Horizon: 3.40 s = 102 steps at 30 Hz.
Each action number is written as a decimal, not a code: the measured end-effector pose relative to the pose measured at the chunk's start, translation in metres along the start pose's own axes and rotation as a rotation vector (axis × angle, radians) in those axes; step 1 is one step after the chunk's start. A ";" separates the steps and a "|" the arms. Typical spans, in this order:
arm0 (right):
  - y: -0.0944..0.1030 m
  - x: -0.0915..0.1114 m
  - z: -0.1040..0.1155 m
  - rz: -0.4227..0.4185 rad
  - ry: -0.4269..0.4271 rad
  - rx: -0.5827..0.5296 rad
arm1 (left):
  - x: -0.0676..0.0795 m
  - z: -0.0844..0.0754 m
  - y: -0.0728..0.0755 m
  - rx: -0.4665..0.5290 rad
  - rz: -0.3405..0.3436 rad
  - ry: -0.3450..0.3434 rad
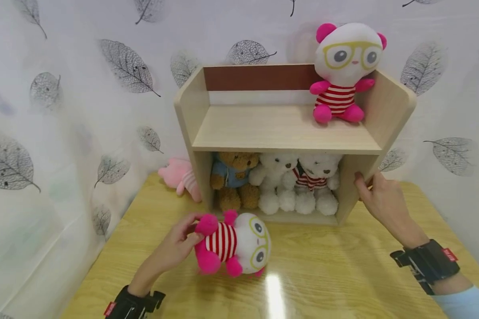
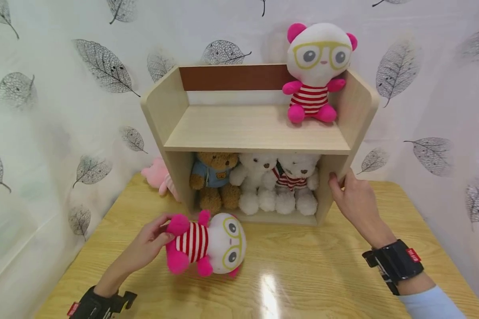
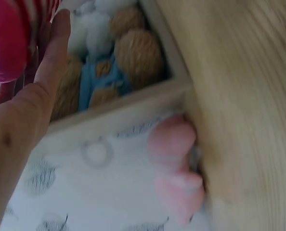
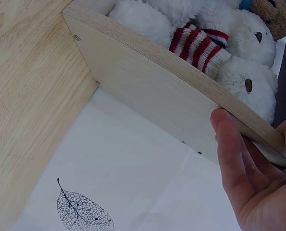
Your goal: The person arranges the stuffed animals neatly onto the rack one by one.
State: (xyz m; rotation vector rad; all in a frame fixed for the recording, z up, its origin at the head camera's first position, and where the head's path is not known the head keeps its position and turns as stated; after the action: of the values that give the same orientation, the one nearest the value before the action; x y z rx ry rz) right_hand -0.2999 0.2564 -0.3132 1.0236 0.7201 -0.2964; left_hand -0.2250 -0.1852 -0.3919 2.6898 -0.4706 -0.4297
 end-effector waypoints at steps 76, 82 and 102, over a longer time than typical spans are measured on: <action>-0.004 0.006 -0.002 -0.109 0.007 0.028 | -0.059 0.000 -0.090 -0.978 0.259 0.097; -0.004 0.006 -0.002 -0.110 0.001 0.030 | -0.062 0.007 -0.088 -0.888 0.325 0.109; -0.002 0.009 0.000 -0.148 0.070 0.063 | -0.066 0.003 -0.086 -0.895 0.304 0.013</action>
State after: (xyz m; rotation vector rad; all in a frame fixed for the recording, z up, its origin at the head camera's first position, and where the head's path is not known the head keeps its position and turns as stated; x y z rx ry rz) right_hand -0.2945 0.2567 -0.3207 1.0465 0.8563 -0.4154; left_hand -0.2631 -0.0860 -0.4144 1.7296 -0.5135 -0.4040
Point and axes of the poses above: each hand's wrist, its own x-axis away from the middle knuckle, its own y-axis out of the back of the hand, z = x × y, the point moved 10 cm from there along -x, towards the middle knuckle, and after that the axes turned 2 degrees about x, right-handed, at the moved point
